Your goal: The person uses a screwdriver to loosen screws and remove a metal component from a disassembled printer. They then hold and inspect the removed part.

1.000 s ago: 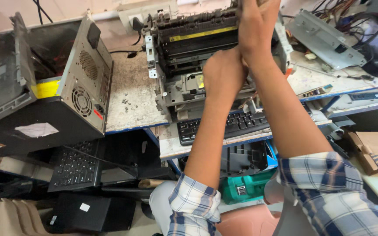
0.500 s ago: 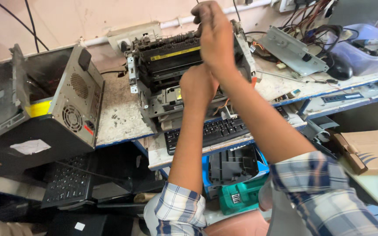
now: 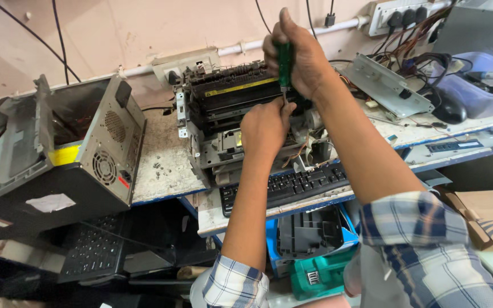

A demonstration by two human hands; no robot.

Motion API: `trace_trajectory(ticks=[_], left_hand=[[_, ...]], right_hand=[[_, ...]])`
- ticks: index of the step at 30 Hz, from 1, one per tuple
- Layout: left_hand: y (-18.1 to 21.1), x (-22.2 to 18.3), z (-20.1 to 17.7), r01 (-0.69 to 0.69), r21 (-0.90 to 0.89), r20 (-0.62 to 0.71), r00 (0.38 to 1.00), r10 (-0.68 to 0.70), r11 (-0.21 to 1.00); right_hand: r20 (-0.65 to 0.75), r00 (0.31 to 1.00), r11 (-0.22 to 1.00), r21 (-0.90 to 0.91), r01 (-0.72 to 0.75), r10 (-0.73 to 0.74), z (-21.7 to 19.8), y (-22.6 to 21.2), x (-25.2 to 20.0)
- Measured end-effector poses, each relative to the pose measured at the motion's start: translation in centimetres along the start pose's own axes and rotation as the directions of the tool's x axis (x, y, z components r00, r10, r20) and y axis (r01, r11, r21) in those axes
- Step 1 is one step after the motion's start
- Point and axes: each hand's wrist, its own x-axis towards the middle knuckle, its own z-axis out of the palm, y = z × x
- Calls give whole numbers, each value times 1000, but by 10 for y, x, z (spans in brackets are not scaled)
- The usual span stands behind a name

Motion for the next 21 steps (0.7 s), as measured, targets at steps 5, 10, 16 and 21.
trace_trajectory(ticks=[5, 10, 16, 21], left_hand=[[-1, -2, -4, -53, -45, -46, 998, 51, 998], [-4, -3, -15, 59, -231, 74, 996, -43, 971], [-2, 4, -20, 170, -361, 164, 979, -117, 917], [6, 2, -25, 243, -259, 219, 957, -189, 935]], right_hand=[[40, 874, 351, -906, 237, -485, 7, -12, -21], [-51, 905, 620, -745, 247, -422, 20, -20, -28], [-90, 934, 736, -643, 212, -347, 23, -16, -26], [65, 751, 176, -956, 237, -658, 28, -16, -35]])
